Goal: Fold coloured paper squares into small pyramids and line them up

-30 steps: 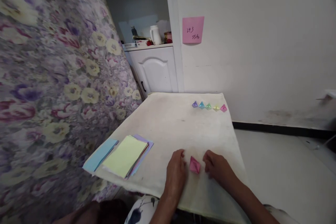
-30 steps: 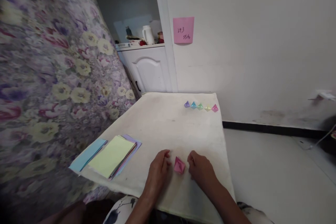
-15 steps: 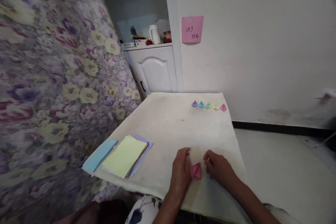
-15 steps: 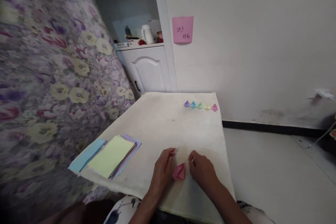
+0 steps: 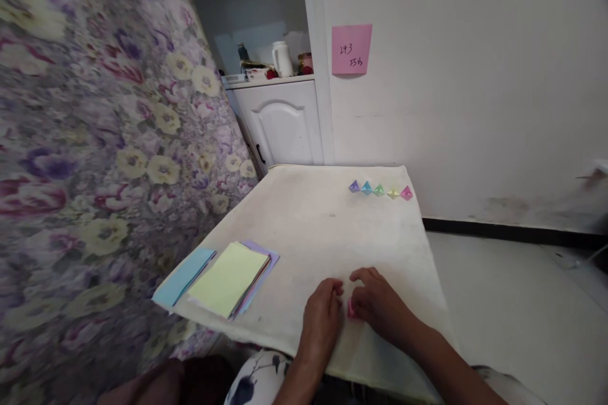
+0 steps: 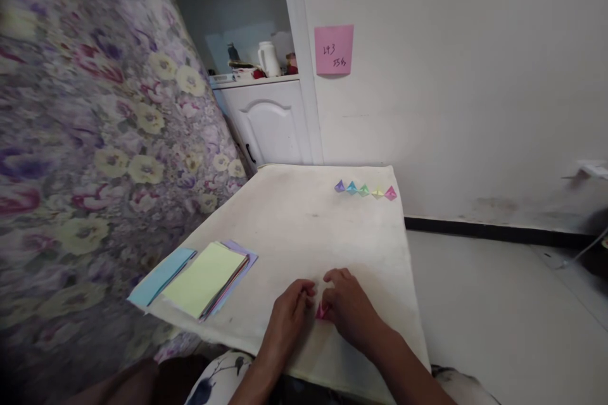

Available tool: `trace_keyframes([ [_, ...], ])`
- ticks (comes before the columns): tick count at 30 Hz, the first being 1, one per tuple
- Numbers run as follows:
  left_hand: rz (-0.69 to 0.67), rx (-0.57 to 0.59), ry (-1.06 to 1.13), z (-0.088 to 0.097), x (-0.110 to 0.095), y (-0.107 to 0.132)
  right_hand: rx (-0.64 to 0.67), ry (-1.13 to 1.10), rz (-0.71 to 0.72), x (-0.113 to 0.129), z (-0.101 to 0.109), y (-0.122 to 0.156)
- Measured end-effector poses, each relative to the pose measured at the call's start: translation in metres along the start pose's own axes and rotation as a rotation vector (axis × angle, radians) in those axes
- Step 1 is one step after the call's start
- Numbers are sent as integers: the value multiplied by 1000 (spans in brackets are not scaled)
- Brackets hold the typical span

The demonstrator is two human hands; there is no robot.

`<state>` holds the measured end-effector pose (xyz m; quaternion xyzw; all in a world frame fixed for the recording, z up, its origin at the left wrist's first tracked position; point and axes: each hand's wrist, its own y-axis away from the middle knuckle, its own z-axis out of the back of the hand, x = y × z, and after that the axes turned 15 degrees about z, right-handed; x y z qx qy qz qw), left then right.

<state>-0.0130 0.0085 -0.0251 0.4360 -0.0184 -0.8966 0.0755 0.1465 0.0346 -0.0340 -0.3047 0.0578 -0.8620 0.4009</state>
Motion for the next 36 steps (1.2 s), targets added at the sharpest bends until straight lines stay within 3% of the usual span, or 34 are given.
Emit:
trace_keyframes([
  [6, -9, 3, -42, 0, -1, -1, -95, 173, -128, 5, 0, 1],
  [12, -45, 6, -177, -9, -8, 2, -64, 282, -195, 3, -7, 1],
  [18, 10, -70, -345, -24, -13, -3, -36, 274, -194, 1, -9, -1],
  [24, 46, -45, -591, -34, -18, -8, -22, 237, -213, -2, -10, -2],
  [36, 56, -31, -638, -34, -21, -6, -25, 241, -206, -3, -10, 1],
])
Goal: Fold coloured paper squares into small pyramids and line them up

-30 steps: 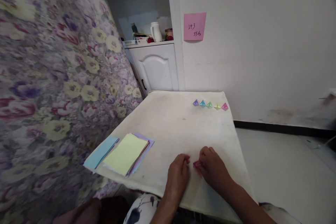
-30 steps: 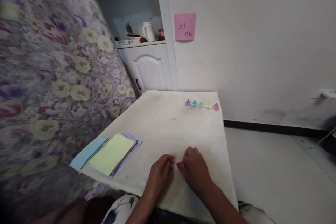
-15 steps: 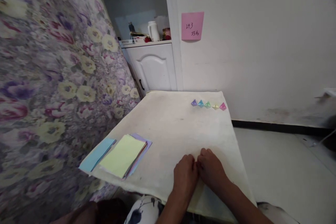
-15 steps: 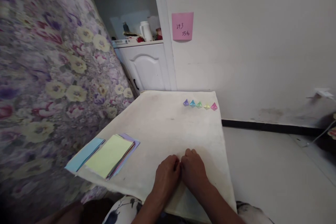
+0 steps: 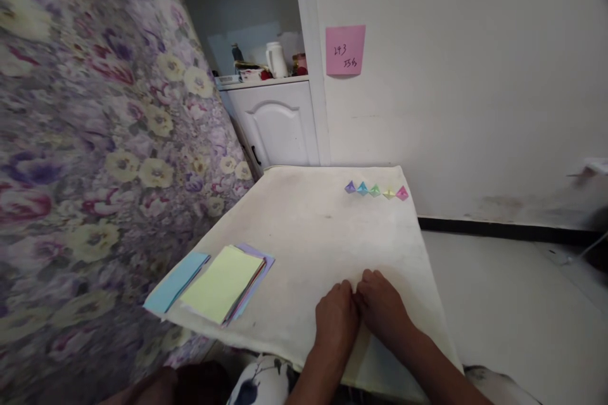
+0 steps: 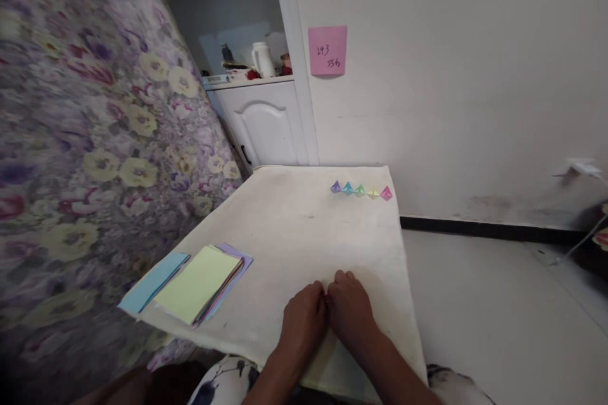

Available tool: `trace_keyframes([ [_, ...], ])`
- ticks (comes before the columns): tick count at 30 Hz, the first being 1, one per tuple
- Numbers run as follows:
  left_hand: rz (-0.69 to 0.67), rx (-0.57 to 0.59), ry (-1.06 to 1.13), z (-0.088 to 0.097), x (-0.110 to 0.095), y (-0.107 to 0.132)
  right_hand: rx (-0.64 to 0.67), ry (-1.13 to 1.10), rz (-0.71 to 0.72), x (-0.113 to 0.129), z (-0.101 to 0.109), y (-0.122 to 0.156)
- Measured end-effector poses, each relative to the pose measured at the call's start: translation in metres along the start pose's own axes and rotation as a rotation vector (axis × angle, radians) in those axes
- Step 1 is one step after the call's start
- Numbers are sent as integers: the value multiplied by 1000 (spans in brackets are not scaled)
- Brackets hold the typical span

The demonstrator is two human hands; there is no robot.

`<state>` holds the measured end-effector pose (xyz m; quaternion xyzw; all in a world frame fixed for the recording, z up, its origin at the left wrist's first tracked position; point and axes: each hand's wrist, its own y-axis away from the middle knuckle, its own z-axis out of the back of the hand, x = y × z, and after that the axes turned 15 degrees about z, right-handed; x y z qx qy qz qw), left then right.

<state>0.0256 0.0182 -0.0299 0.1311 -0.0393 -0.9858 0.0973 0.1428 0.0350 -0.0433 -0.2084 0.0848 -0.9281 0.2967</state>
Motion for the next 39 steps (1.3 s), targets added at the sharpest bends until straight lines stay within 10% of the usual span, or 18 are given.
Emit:
trace_keyframes([
  [12, -12, 18, 21, 7, -1, 2, 45, -37, 4, 2, 6, -1],
  [21, 55, 84, 183, 24, 20, -2, -160, -362, -91, -28, 37, 6],
  [39, 45, 95, 96, 20, 16, 4, 55, -15, 23, -1, 17, -1],
])
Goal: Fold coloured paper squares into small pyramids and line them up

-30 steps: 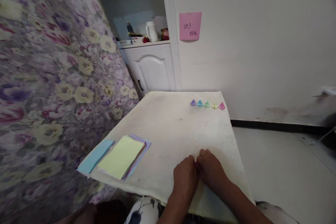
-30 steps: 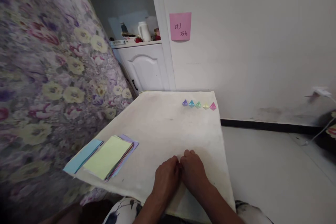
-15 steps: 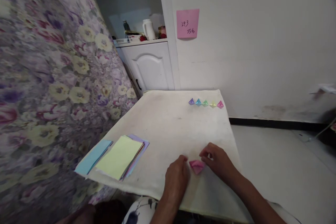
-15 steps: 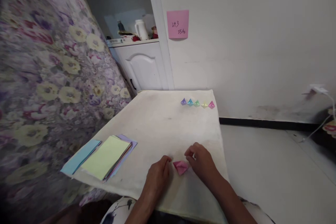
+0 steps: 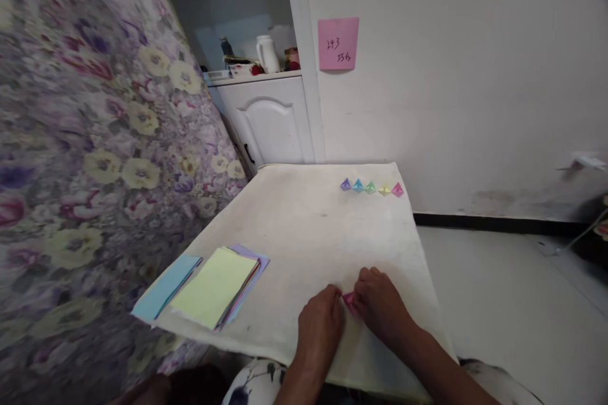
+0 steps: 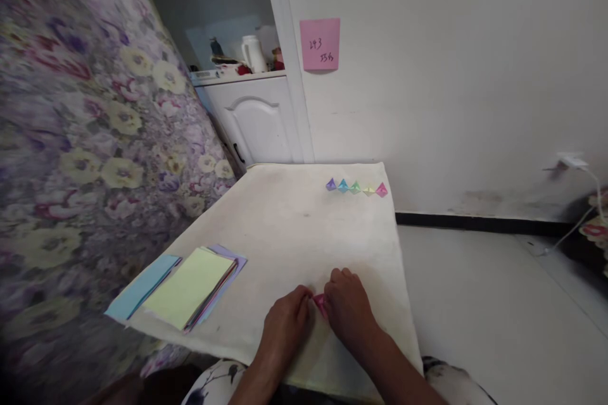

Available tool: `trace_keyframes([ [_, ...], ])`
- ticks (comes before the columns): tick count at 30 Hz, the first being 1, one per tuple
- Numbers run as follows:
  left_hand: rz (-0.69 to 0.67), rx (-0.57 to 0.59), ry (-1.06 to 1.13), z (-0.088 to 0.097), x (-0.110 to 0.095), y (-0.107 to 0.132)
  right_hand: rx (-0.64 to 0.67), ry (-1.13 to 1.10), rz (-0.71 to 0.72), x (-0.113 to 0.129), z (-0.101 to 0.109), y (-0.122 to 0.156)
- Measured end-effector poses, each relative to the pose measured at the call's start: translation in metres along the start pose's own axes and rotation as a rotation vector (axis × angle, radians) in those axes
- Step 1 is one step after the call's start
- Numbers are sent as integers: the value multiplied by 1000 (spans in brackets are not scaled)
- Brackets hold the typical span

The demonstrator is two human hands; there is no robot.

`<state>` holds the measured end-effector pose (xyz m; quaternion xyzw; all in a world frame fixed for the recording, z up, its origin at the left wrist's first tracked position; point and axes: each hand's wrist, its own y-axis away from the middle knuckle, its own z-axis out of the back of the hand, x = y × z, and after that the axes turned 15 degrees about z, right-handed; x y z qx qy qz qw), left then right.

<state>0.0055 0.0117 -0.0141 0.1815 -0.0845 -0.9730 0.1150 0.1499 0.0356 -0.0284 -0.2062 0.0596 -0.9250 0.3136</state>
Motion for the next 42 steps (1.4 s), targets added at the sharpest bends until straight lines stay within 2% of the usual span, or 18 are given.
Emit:
trace_keyframes([
  [5, -6, 15, -23, 2, 1, 0, 37, 16, 15, 2, 1, -3],
  [11, -23, 33, 9, 3, 3, -2, 13, 41, 41, 1, 1, -6],
  [18, -25, 37, 38, 1, 6, -3, 18, -11, -1, -2, -2, -4],
  [20, -26, 30, 64, 2, 7, -3, -37, -99, -17, -6, 2, -1],
  [23, -51, 2, 143, 3, 7, -3, -193, -232, -40, -18, 13, 4],
  [25, -69, -21, 201, 3, 6, -3, -267, -247, -91, -27, 21, 6],
  [30, -163, -87, 301, 8, -4, 3, -255, -269, -127, -36, 28, 11],
  [36, -249, -137, 128, 13, -26, 12, -279, -239, -126, -33, 27, 11],
  [42, -321, -173, 63, -4, -28, 2, -284, -229, -138, -36, 26, 11],
])
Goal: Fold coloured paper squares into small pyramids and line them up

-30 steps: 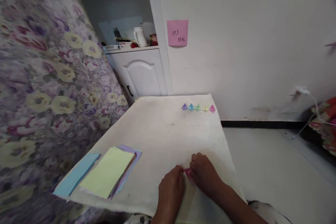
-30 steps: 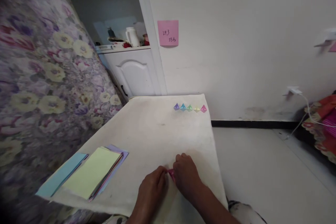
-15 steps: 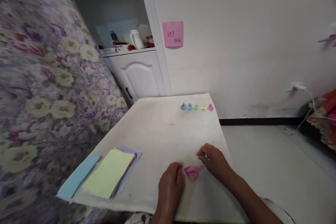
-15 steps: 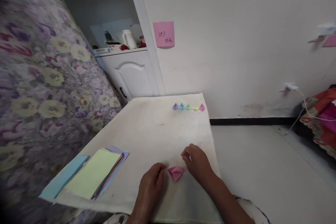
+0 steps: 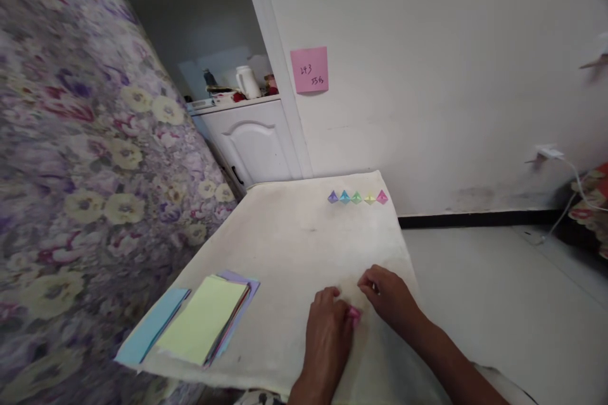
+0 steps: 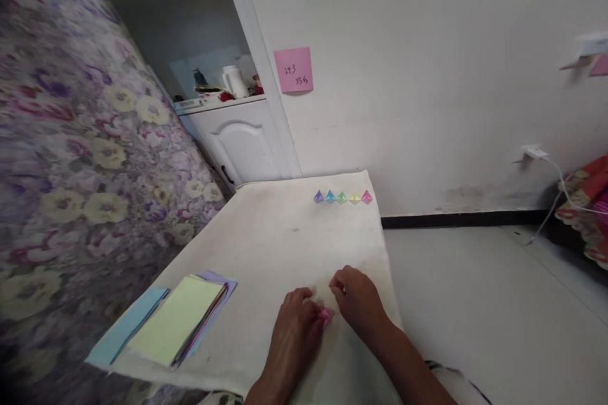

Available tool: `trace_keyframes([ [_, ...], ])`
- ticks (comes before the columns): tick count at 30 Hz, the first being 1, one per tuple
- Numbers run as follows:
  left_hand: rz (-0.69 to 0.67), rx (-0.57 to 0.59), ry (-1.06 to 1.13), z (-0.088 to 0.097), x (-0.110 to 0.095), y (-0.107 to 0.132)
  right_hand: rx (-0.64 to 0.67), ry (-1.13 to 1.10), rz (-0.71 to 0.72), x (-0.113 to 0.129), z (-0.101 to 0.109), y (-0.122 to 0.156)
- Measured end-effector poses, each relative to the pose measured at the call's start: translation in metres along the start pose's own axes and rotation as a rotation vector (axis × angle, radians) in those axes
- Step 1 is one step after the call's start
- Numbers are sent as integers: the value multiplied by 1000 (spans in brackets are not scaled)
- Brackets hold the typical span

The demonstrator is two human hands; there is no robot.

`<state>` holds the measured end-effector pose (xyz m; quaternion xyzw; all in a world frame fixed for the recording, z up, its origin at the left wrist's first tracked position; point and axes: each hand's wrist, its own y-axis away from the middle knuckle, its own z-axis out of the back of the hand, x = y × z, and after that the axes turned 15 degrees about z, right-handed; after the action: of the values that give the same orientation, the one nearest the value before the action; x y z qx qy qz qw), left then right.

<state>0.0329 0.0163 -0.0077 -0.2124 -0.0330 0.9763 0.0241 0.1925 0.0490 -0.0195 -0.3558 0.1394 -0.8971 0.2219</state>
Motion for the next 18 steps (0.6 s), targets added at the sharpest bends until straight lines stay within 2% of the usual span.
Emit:
trace_keyframes([
  [6, 0, 22, -38, -3, -2, -3, -10, 15, -4, -3, 3, 0],
  [11, 53, -22, -44, -1, -4, -8, -6, 25, -49, -7, 6, 0],
  [18, 161, -65, -24, -3, 2, -42, 18, 84, -122, -15, 14, 2],
])
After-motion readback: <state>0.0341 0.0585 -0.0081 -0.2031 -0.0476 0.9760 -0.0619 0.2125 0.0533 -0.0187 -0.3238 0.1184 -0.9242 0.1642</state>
